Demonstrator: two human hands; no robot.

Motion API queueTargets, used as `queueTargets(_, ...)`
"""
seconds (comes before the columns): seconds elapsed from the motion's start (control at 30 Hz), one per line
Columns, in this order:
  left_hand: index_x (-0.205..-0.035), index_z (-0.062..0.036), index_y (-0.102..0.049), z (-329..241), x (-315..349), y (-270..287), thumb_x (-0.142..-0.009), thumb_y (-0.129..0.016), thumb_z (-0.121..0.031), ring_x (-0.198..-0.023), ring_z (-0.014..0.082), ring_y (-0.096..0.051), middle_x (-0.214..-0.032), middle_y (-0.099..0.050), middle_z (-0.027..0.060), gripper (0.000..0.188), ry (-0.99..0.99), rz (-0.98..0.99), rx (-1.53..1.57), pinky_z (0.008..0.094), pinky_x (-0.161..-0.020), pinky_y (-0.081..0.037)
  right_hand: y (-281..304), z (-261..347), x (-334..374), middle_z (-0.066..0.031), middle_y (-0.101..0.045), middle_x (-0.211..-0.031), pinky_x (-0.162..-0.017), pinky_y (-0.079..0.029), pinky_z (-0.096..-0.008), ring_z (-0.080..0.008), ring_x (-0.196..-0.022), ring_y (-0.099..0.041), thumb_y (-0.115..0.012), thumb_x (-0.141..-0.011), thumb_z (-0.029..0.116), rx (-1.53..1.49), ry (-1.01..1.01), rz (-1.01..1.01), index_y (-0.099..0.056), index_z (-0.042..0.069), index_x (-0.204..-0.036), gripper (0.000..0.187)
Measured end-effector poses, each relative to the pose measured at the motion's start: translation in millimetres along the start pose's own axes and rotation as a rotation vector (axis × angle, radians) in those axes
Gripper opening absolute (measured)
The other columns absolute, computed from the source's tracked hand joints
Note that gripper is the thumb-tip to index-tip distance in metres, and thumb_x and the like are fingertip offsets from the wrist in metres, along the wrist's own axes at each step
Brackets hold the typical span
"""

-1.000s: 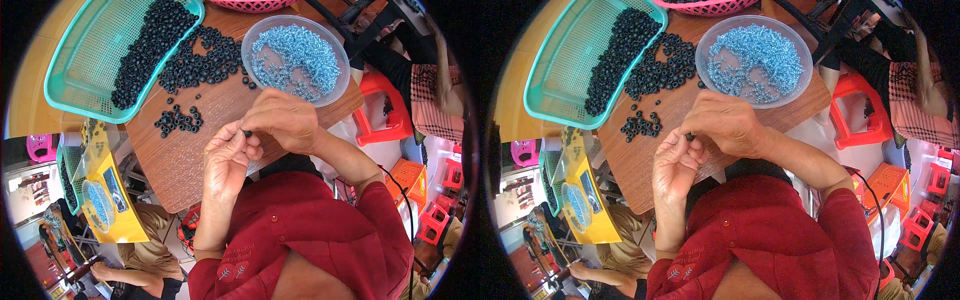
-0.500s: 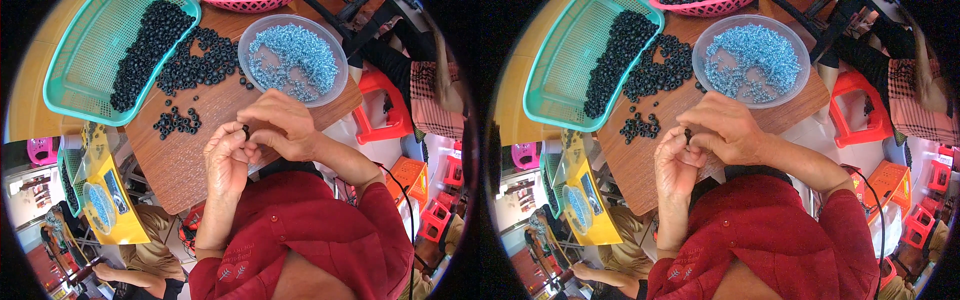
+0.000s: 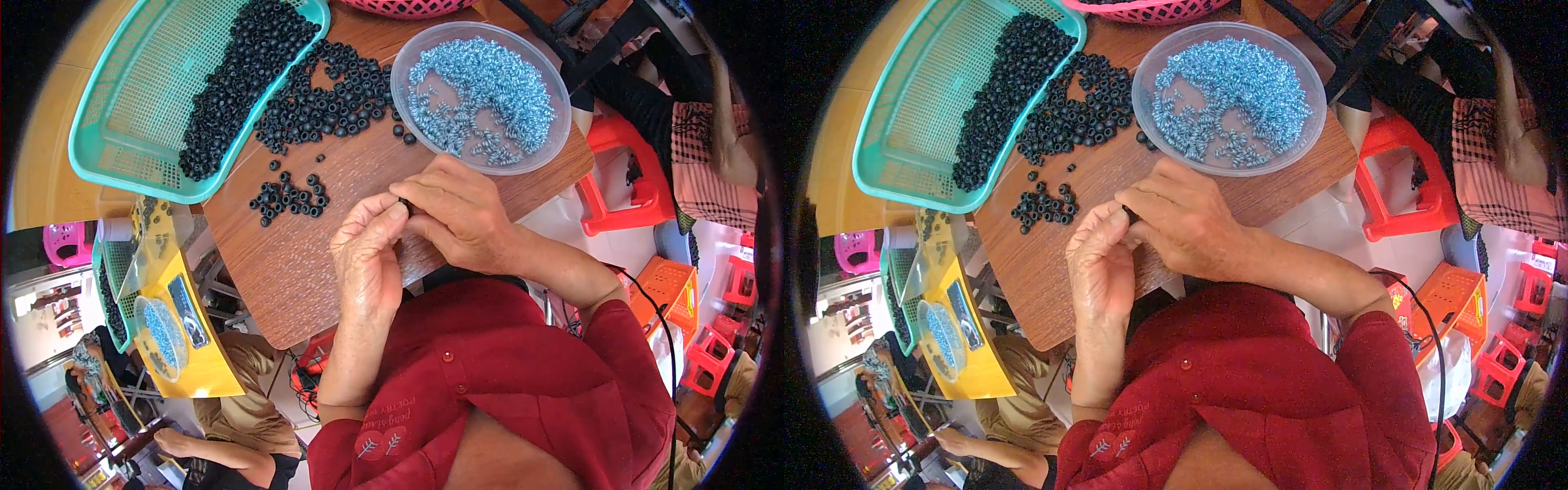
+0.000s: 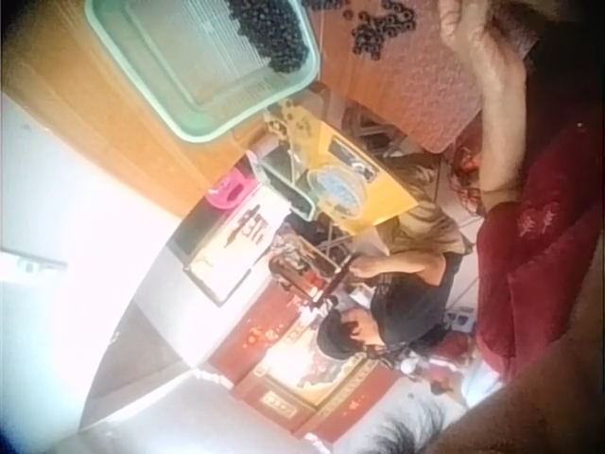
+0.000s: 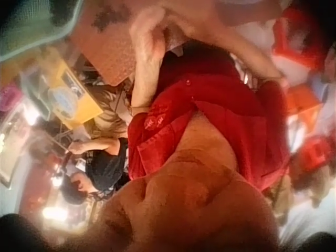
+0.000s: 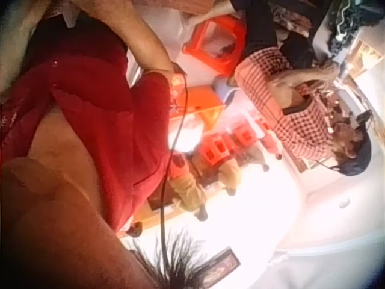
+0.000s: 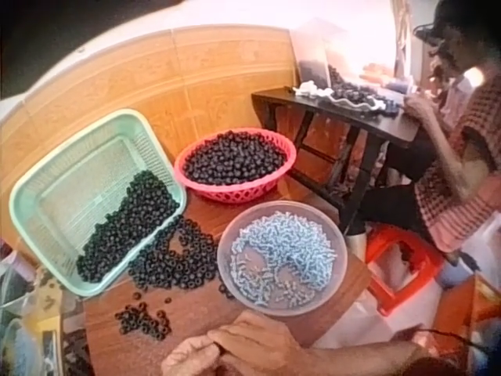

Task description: The person assembles small blue beads into black ring-shaped plastic or rubber components by hand.

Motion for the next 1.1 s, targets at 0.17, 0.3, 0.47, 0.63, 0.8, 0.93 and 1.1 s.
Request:
queueTargets(0.17, -0.098, 0.004, -0.063, 2, 2, 9, -0.085, -0.064, -0.006, -0.079, 0.0098, -0.057, -0.088, -0.064, 0.0047, 0.016, 0.021, 0.005, 0.049, 0.022, -0.075, -0.044, 1, -4, 3, -0.0134, -0.064, -0.089, -0.065, -0.048, -0.0355, -0.0279, -0.074, -0.059, -0.071, -0.067, 0.001, -0.068, -0.028, -0.013, -0.061, -0.005, -0.102, 0.037)
queueTargets(0.3, -0.097, 0.0058, -0.064, 0, 10, 1, -0.086, -0.064, -0.008, -0.079, 0.0121, -0.058, -0.088, -0.065, 0.0067, 0.017, 0.036, 0.086, -0.037, 0.0239, -0.077, -0.044, 0, -7, 4, -0.0134, -0.064, -0.087, -0.064, -0.048, -0.0353, -0.0278, -0.074, -0.058, -0.071, -0.068, 0.001, -0.074, -0.045, 0.0, -0.061, -0.005, -0.102, 0.037)
queueTargets(0.47, -0.095, 0.0073, -0.063, 5, 9, 10, -0.085, -0.065, -0.006, -0.079, 0.0117, -0.056, -0.086, -0.064, 0.0058, 0.017, -0.072, 0.013, -0.074, 0.024, -0.078, -0.044, -2, -3, 2, -0.0137, -0.063, -0.086, -0.064, -0.048, -0.0351, -0.0276, -0.073, -0.058, -0.071, -0.068, 0.002, -0.059, -0.009, 0.022, -0.061, -0.005, -0.101, 0.036)
queueTargets(0.63, -0.094, 0.0072, -0.064, 6, 11, 11, -0.083, -0.066, -0.005, -0.079, 0.0113, -0.056, -0.084, -0.063, 0.005, 0.016, -0.105, 0.0, -0.072, 0.0239, -0.077, -0.043, -4, -3, 1, -0.0146, -0.063, -0.084, -0.06, -0.047, -0.0347, -0.0277, -0.07, -0.057, -0.071, -0.067, 0.002, -0.101, 0.031, -0.018, -0.061, -0.006, -0.1, 0.036)
queueTargets(0.8, -0.091, 0.0075, -0.064, 8, 12, 9, -0.083, -0.066, -0.005, -0.074, 0.0121, -0.056, -0.081, -0.063, 0.0056, 0.015, -0.136, -0.051, -0.106, 0.025, -0.073, -0.045, -10, -6, 6, -0.0156, -0.063, -0.083, -0.056, -0.047, -0.0348, -0.0282, -0.066, -0.058, -0.072, -0.064, 0.002, -0.11, 0.098, -0.045, -0.061, -0.007, -0.098, 0.037)
queueTargets(0.93, -0.09, 0.0076, -0.064, 8, 11, 4, -0.084, -0.066, -0.006, -0.07, 0.0129, -0.057, -0.079, -0.062, 0.006, 0.015, -0.13, -0.029, -0.086, 0.0254, -0.068, -0.047, -14, -10, 10, -0.0166, -0.063, -0.083, -0.054, -0.046, -0.0348, -0.0283, -0.065, -0.057, -0.071, -0.063, 0.001, -0.075, 0.12, -0.059, -0.061, -0.008, -0.096, 0.037)
queueTargets(1.1, -0.089, 0.0074, -0.064, 4, 13, 1, -0.085, -0.065, -0.007, -0.069, 0.0122, -0.056, -0.077, -0.062, 0.0056, 0.015, -0.156, -0.047, -0.136, 0.0246, -0.065, -0.046, -15, -7, 12, -0.0169, -0.062, -0.082, -0.054, -0.046, -0.0349, -0.0283, -0.064, -0.056, -0.069, -0.062, 0.002, 0.008, 0.175, -0.056, -0.06, -0.009, -0.096, 0.037)
Point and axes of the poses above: each hand's wrist, its own x-axis away from the middle knuckle, its own y-axis out of the back of the hand, z = x × y, the point moved 2 cm from there along -x, towards the middle knuckle
